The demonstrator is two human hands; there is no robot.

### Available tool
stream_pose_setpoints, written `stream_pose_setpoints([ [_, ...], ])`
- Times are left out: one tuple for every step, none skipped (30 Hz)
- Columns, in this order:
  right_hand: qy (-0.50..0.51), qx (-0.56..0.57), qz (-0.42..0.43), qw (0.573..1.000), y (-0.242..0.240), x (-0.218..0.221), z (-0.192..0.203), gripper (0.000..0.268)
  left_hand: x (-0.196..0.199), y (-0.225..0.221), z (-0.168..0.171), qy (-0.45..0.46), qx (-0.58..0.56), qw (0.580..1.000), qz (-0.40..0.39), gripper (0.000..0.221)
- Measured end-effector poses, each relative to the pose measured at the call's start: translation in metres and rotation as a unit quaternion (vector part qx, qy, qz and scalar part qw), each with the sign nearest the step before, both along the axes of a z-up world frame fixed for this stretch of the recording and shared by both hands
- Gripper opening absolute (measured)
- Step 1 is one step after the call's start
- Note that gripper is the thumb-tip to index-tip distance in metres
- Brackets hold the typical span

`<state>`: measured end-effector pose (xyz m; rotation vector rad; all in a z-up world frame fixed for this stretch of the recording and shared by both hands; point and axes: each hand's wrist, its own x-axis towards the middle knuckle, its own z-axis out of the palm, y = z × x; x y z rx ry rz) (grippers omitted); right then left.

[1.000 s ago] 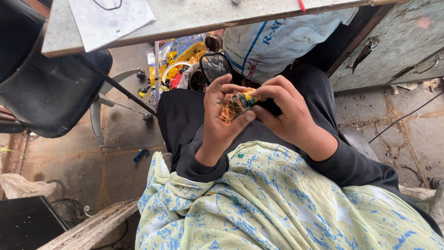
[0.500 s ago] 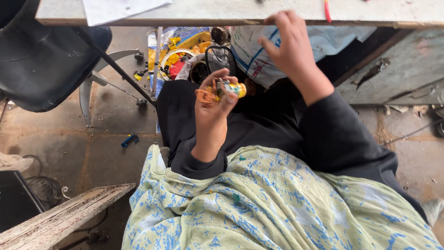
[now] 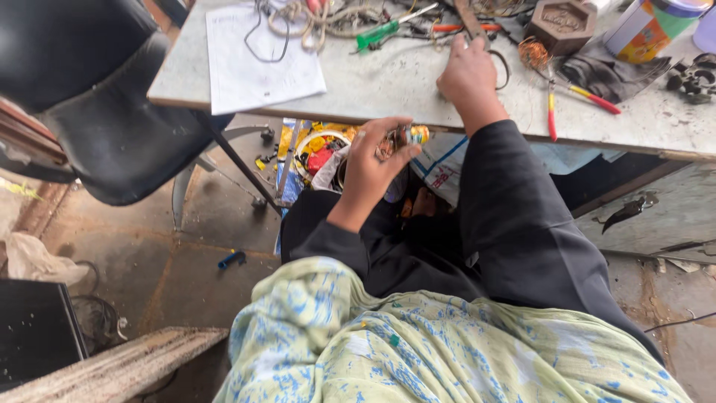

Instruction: The person manipulates an electronic component and wires, using pliers to strip or cut insulation while working at a crowded workbench.

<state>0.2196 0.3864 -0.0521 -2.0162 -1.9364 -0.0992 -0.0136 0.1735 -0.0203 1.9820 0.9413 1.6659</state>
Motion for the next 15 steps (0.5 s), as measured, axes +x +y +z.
stream_pose_setpoints([
  [-0.022,0.033,0.02,0.999,0.005,0.003,-0.005,0.077,0.005,0.015,0.0,-0.006,-0.015,1.0,-0.016,0.041],
  [-0.045,0.067,0.04,0.996,0.009,0.005,-0.008,0.078,0.01,0.03,0.0,-0.011,-0.03,0.999,-0.031,0.042],
  [-0.068,0.1,0.059,0.991,0.013,0.008,-0.005,0.078,0.015,0.045,0.0,-0.017,-0.045,0.998,-0.048,0.042],
  [-0.012,0.08,0.051,0.995,0.01,0.015,0.0,0.077,0.018,0.058,0.0,-0.002,-0.033,0.998,-0.045,0.041],
  [0.045,0.058,0.045,0.996,-0.004,0.024,0.002,0.077,0.02,0.069,0.0,0.012,-0.022,0.999,-0.042,0.04],
  [0.101,0.036,0.039,0.993,-0.021,0.028,0.003,0.077,0.022,0.079,0.0,0.026,-0.01,0.999,-0.038,0.038],
  [0.097,0.116,0.068,0.986,-0.038,0.032,0.008,0.075,0.022,0.086,0.0,0.042,-0.003,0.999,-0.022,0.037],
  [0.092,0.194,0.097,0.972,-0.055,0.035,0.014,0.073,0.022,0.093,0.0,0.058,0.004,0.998,-0.006,0.035],
  [-0.044,0.298,0.116,0.946,-0.08,0.04,0.018,0.063,0.022,0.096,-0.001,0.075,0.007,0.997,0.01,0.033],
  [-0.179,0.391,0.136,0.892,-0.111,0.046,0.02,0.065,0.023,0.099,-0.002,0.076,-0.013,0.997,0.011,0.032],
  [0.182,0.263,0.128,0.939,-0.138,0.041,0.018,0.056,0.023,0.098,-0.004,0.078,-0.036,0.996,0.011,0.031],
  [0.517,0.092,0.103,0.845,-0.159,0.034,0.017,0.059,0.025,0.096,-0.006,0.08,-0.058,0.995,0.011,0.03],
  [0.535,0.065,0.096,0.837,-0.178,0.027,0.014,0.057,0.025,0.093,-0.007,0.088,-0.045,0.995,0.023,0.03],
  [0.553,0.039,0.088,0.828,-0.194,0.019,0.01,0.055,0.026,0.089,-0.007,0.096,-0.031,0.994,0.035,0.03],
  [0.571,0.017,0.081,0.817,-0.205,0.011,0.007,0.052,0.026,0.087,-0.005,0.106,-0.014,0.993,0.045,0.03],
])
